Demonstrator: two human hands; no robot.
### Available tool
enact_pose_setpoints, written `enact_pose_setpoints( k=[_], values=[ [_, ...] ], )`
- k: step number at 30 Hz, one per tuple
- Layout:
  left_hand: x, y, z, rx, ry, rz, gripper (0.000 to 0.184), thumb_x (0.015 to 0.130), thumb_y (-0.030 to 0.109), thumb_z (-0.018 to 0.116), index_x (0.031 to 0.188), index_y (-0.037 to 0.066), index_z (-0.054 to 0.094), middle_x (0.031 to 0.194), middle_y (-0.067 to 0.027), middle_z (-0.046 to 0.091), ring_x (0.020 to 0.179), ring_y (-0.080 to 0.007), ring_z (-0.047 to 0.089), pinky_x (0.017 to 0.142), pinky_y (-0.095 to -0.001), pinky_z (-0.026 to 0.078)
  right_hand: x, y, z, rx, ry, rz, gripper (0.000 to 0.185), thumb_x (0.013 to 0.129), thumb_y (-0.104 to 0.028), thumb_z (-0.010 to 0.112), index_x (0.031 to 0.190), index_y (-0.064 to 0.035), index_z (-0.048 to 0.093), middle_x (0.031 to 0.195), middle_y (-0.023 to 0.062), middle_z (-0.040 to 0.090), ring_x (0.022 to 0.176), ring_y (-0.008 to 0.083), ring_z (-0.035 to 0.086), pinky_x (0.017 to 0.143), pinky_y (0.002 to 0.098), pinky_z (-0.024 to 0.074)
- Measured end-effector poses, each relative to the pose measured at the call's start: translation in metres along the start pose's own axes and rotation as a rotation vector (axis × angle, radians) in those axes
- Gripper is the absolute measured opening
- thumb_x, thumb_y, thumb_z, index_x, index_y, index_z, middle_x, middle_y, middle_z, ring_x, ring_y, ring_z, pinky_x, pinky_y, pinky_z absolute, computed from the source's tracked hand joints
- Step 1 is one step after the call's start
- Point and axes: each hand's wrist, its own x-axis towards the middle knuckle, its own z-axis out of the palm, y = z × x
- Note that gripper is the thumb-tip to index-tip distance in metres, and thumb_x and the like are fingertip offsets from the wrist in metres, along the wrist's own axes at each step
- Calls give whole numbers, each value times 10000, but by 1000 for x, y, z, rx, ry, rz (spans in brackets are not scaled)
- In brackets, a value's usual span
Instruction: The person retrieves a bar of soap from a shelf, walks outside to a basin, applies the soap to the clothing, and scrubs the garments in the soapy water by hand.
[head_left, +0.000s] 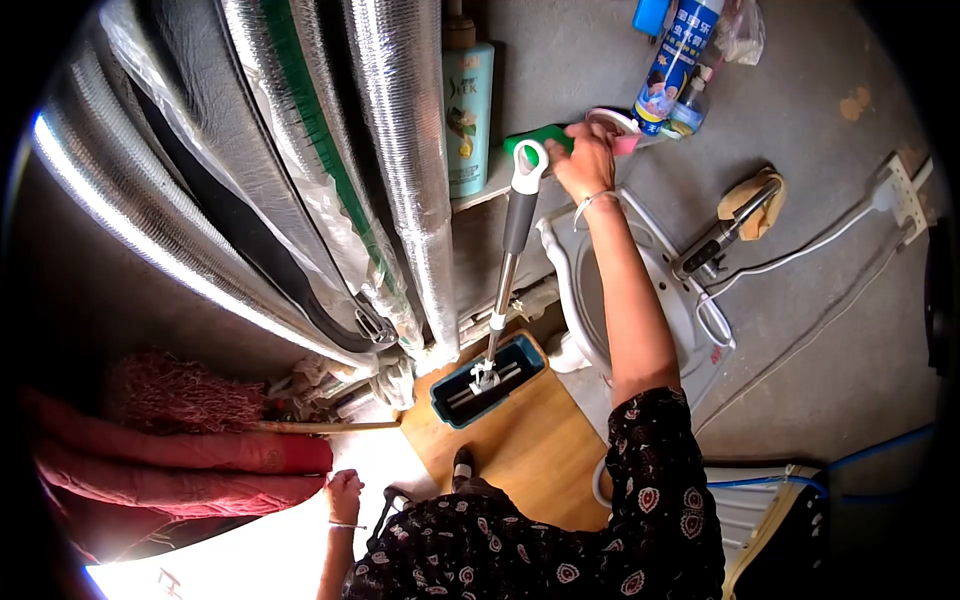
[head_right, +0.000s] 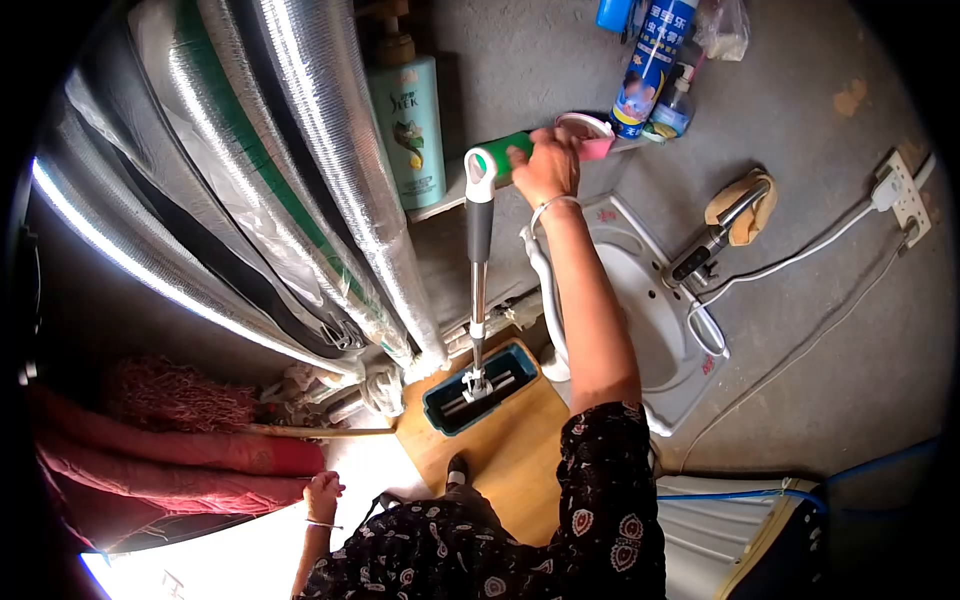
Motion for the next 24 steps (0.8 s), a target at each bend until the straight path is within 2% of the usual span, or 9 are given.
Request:
enact_pose_setpoints(
  k=[3,4,10,13,14,17,18,21,24],
  values=[
    [1,3,1,-14,14,-11,181,797,56,531,930,-39,608,734,-76,624,624,-128,590,547,-246,463,8,3,18,120,-202,127,385,746,-331,650,899,16,581,940,215,599,960,368,546,880,426,400],
    [3,3,2,-32,22,-19,199,787,73,538,939,-34,609,709,-71,624,610,-114,569,550,-246,456,9,3,17,106,-209,94,443,746,-391,640,917,14,580,932,231,602,966,364,545,896,426,391],
    [5,-1,5,2,13,-48,150,812,12,508,905,-52,607,785,-89,615,649,-157,635,543,-248,484,19,1,22,-12,-287,215,523,709,-452,657,970,-6,580,967,218,602,969,352,552,907,437,388],
    [4,-1,4,45,2,-40,147,814,18,508,899,-48,607,793,-88,616,649,-156,635,541,-249,486,14,-19,18,-113,-270,275,527,696,-461,665,975,-21,590,1010,224,586,998,348,540,908,438,385],
    [4,0,3,37,11,-35,145,814,19,507,896,-47,607,790,-87,616,648,-155,635,540,-248,486,18,-23,10,-86,-365,324,491,685,-418,688,996,-49,597,1073,186,571,1051,327,509,919,419,378],
    [5,-9,1,12,43,-39,148,813,37,516,898,-38,611,754,-85,622,636,-146,627,539,-246,482,13,9,25,202,-283,-260,444,688,-348,697,1018,-68,597,1104,115,570,1085,308,482,933,401,369],
    [4,-11,-1,2,53,-48,158,810,56,526,905,-33,614,723,-84,628,625,-138,618,540,-245,477,12,8,19,248,-337,-337,466,673,-294,705,1085,-109,590,1159,52,541,1112,294,454,958,388,353],
    [4,-13,-1,14,45,-63,164,817,80,536,911,-29,615,696,-85,634,609,-128,610,536,-242,472,12,4,-3,269,-536,-281,522,647,-145,702,1150,-131,563,1214,91,492,1135,279,438,944,360,353],
    [5,-21,3,-7,44,-61,169,816,80,540,921,-29,614,694,-83,632,608,-128,606,540,-244,471,22,-7,-13,134,-656,-308,596,611,-168,718,1182,-152,549,1238,82,464,1129,286,410,948,361,346]
  ],
)
